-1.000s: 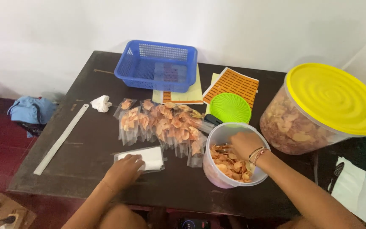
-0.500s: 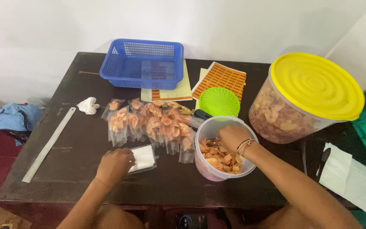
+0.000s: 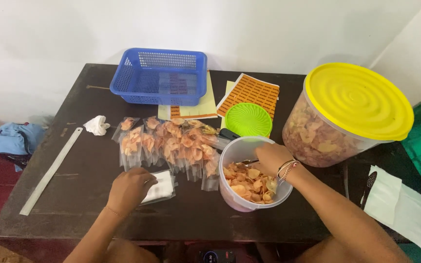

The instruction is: The person is using tongs to fill small plastic bags with chips from a bowl.

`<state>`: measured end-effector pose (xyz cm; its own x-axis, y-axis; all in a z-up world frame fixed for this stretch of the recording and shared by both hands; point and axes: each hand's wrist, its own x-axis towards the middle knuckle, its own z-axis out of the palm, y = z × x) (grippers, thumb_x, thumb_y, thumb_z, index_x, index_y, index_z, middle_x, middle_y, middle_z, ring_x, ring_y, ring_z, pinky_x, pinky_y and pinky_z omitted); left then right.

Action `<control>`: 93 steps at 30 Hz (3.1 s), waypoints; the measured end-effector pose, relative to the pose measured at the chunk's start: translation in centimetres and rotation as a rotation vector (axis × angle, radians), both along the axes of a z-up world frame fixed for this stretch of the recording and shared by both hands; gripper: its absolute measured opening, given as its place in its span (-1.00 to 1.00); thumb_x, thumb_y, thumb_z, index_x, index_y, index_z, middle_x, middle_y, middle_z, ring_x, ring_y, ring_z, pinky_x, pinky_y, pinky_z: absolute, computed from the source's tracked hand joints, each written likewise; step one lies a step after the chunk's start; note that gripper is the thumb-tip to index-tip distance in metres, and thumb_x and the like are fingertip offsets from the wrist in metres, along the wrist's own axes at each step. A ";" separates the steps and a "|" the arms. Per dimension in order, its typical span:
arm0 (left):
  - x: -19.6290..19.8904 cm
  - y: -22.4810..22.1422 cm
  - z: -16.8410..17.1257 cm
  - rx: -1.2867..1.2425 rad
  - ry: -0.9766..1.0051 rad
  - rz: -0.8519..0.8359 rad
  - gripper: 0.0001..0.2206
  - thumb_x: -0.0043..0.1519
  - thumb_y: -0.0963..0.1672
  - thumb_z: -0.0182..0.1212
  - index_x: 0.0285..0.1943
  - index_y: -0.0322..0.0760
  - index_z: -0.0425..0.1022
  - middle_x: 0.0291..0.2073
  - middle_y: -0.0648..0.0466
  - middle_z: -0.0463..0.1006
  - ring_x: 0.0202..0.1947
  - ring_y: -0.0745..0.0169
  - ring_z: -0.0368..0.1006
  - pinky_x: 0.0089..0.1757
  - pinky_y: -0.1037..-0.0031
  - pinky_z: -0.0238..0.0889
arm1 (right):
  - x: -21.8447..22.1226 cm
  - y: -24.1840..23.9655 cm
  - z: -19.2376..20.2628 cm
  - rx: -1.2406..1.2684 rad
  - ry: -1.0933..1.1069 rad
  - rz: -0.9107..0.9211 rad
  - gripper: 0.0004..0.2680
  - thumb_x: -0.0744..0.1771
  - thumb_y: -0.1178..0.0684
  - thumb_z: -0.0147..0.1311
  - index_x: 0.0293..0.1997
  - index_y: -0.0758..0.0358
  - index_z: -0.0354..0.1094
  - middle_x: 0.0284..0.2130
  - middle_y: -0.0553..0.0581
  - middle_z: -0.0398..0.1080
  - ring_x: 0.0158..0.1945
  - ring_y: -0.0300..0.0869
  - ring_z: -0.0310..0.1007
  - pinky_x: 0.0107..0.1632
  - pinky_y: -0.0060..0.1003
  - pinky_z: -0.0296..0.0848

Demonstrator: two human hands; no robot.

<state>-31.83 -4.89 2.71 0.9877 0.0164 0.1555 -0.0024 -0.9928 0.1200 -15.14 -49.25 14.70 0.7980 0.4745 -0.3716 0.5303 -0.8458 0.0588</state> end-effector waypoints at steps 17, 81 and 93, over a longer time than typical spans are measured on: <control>2.9 -11.6 17.9 -1.337 -0.100 0.166 -0.69 0.19 -0.22 0.60 0.11 -0.40 0.70 -0.06 -0.25 0.85 -0.02 -0.10 0.80 -0.08 0.20 0.66 | -0.6 -4.9 8.1 0.579 0.225 -0.324 -0.71 0.35 -0.12 0.30 0.04 0.30 0.68 -0.22 0.40 0.76 0.00 0.22 0.74 0.14 0.10 0.62; 4.2 -11.8 8.3 -2.045 0.165 -0.255 -0.37 0.25 -0.37 0.07 0.62 -0.59 0.31 0.46 -0.22 0.50 -0.21 0.23 0.66 -0.21 0.20 0.83 | -0.4 -11.1 4.3 0.762 0.354 -0.427 -0.77 0.38 -0.06 0.35 0.01 0.26 0.80 -0.43 0.23 0.78 -0.20 -0.04 0.64 0.03 -0.01 0.62; 6.3 -11.5 5.5 -1.530 -0.118 0.226 -0.90 0.38 -0.17 0.46 -0.01 -0.25 0.83 0.03 -0.03 0.63 -0.29 0.03 0.70 -0.30 0.28 0.67 | -0.4 -10.6 4.6 0.779 0.383 -0.450 -0.77 0.38 -0.08 0.36 -0.06 0.25 0.83 -0.47 0.23 0.75 -0.29 -0.05 0.59 -0.06 -0.07 0.62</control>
<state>-25.56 -16.35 8.21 0.9266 0.3687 -0.0739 0.0431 0.0911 0.9949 -15.52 -59.80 19.31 0.8553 0.3775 -0.3549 0.0148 -0.7025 -0.7115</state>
